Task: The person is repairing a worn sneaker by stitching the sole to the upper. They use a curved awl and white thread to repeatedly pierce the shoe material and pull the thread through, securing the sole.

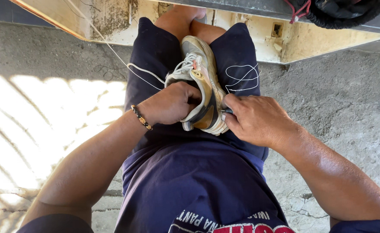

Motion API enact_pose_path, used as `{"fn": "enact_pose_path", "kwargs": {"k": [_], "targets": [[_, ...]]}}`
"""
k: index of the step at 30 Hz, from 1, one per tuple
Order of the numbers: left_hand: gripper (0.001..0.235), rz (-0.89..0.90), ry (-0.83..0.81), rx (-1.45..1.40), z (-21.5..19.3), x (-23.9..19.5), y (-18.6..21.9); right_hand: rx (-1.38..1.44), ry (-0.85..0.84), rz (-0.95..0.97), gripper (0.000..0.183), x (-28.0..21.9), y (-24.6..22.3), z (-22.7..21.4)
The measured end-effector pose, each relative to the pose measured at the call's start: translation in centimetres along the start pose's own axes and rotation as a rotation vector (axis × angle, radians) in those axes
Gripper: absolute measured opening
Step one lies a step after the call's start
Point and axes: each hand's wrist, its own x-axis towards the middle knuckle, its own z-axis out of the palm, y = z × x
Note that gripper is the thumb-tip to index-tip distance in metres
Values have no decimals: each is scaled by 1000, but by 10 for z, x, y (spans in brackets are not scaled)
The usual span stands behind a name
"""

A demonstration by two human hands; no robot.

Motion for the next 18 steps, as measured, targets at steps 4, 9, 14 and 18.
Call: {"fn": "enact_pose_path", "kwargs": {"k": [4,9,14,18], "targets": [[34,19,-11,-7,0,-3,6,5,-1,-19,32,-3,-1,-1],[33,-22,-29,-11,-6,-1,-4,-124,66,16,43,-8,-5,0],[33,-13,-26,-9,-7,0,-5,-248,344,69,63,-24,9,16],[31,-18,-11,-24,-10,-2,1,-165,466,180,77,-32,3,21]]}}
